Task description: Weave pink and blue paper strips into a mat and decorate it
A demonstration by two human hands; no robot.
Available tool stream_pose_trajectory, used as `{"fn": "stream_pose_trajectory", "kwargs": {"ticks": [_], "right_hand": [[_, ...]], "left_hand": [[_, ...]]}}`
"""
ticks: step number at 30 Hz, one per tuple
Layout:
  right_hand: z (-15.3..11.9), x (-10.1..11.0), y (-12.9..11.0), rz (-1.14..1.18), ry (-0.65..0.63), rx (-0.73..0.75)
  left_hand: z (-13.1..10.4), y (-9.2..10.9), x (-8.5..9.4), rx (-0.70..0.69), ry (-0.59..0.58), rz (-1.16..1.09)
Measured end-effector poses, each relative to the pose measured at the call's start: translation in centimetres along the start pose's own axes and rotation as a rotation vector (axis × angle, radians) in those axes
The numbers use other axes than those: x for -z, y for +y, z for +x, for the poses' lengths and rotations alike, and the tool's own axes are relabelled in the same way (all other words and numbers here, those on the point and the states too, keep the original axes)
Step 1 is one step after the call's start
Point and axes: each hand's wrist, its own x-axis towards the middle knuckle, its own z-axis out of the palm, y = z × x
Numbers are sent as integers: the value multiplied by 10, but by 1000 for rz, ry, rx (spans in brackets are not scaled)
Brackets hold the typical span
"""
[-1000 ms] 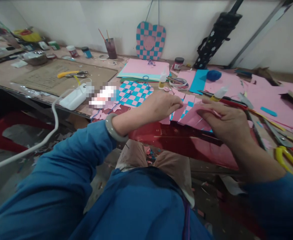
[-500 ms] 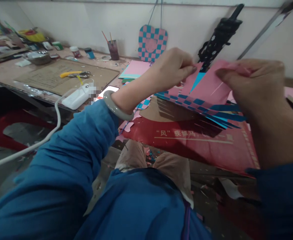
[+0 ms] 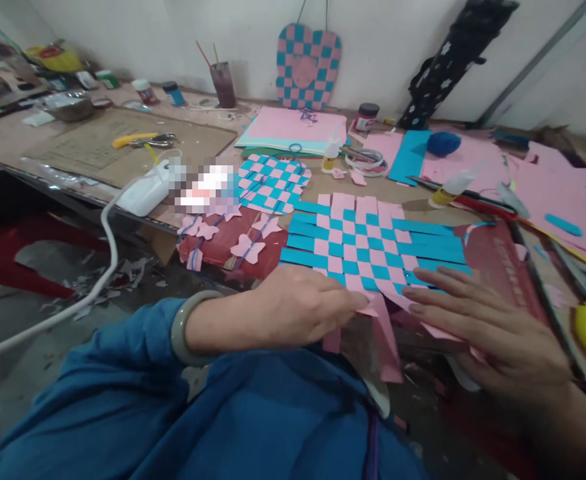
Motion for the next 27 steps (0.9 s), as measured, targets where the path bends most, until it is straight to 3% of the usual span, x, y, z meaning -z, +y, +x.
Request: {"fn": "stream_pose_trajectory", "kwargs": {"ticks": [3,6,8,10,14,17,23,27], "right_hand": [[-3,-2,-13,-27,-28,16],[-5,5,-24,26,-182,21],[-7,12,-22,90,-263,-42],[-8,15,-8,85,-217,-134],[-10,-2,41,-179,-102,-191],[-14,-23,65,-403,-160,-275],[-12,-37,62,-583,-343,-415],[-10,-35,62,-583,-418,-437]], "left_hand": [[-4,1,9,10,23,-51],[-8,-3,20,43,15,-186],[-12,-9,21,92,24,-219],[-13,-19,15,147,33,-142],[-10,-38,-8,245,-142,88],[-1,-49,-19,358,-271,226],[12,-59,-25,471,-450,304],[12,-62,-27,478,-451,309]]}}
